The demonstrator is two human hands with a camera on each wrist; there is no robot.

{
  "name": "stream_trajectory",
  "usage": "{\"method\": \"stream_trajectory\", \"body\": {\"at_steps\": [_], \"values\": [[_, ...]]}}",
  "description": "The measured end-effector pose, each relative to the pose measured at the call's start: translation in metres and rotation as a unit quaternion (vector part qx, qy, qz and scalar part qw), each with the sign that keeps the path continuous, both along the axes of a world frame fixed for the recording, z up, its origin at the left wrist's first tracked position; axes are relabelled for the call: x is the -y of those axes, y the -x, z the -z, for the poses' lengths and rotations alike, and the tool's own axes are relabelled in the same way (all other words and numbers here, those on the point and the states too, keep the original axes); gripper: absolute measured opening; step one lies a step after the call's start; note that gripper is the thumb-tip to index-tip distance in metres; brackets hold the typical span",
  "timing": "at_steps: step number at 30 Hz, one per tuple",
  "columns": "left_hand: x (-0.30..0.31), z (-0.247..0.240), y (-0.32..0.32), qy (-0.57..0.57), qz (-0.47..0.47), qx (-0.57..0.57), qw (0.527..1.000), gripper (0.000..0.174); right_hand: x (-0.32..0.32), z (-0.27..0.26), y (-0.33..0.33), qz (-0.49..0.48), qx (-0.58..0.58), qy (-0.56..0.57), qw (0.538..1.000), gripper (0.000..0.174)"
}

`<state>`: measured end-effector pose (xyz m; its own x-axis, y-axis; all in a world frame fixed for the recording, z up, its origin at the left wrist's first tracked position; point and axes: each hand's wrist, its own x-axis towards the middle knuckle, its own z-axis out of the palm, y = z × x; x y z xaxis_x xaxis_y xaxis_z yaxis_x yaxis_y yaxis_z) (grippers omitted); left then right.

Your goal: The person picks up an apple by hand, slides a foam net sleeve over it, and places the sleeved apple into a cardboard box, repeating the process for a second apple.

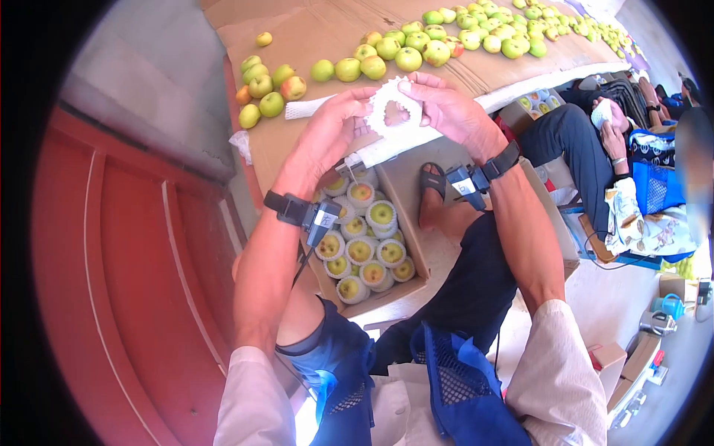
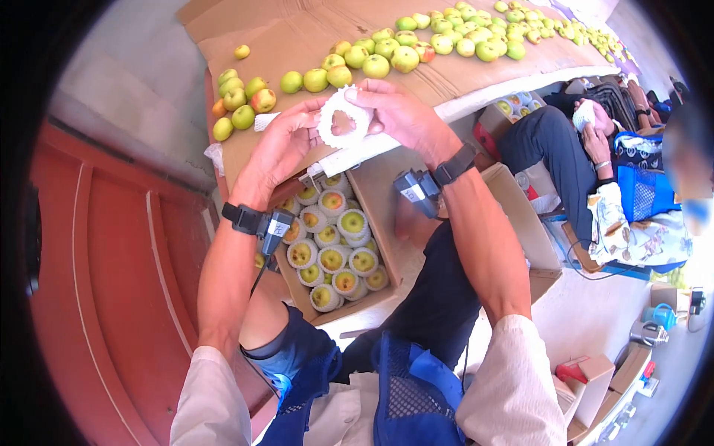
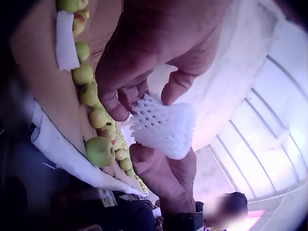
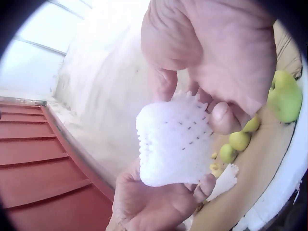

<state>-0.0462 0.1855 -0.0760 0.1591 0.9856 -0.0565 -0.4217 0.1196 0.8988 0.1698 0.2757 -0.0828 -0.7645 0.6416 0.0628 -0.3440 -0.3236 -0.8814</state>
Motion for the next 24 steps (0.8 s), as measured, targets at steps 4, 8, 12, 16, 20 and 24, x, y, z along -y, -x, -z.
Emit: {"method": "stream_trajectory", "body": {"at_steps": [4,8,12,16,20,24], "values": [[-0.016,0.006,-0.002,0.048,0.060,-0.010,0.997,0.035,-0.012,0.004,-0.013,0.042,0.055,-0.022,0.997,0.021],[-0.035,0.012,-0.009,0.081,0.101,0.005,0.992,0.027,-0.021,0.003,-0.030,0.041,0.102,-0.035,0.993,0.020],[-0.049,0.016,-0.023,0.106,0.096,0.022,0.989,0.022,-0.033,0.013,-0.042,0.066,0.111,-0.035,0.991,0.018],[-0.070,0.039,-0.030,0.107,0.076,0.014,0.991,0.018,-0.037,0.024,-0.045,0.141,0.195,-0.076,0.968,0.020],[-0.083,0.052,-0.040,0.069,0.031,-0.042,0.996,0.015,-0.040,0.026,-0.036,0.246,0.264,-0.137,0.923,0.024],[-0.093,0.059,-0.051,0.060,-0.077,-0.125,0.987,0.021,-0.075,0.071,-0.024,0.323,0.249,-0.238,0.882,0.027]]}}
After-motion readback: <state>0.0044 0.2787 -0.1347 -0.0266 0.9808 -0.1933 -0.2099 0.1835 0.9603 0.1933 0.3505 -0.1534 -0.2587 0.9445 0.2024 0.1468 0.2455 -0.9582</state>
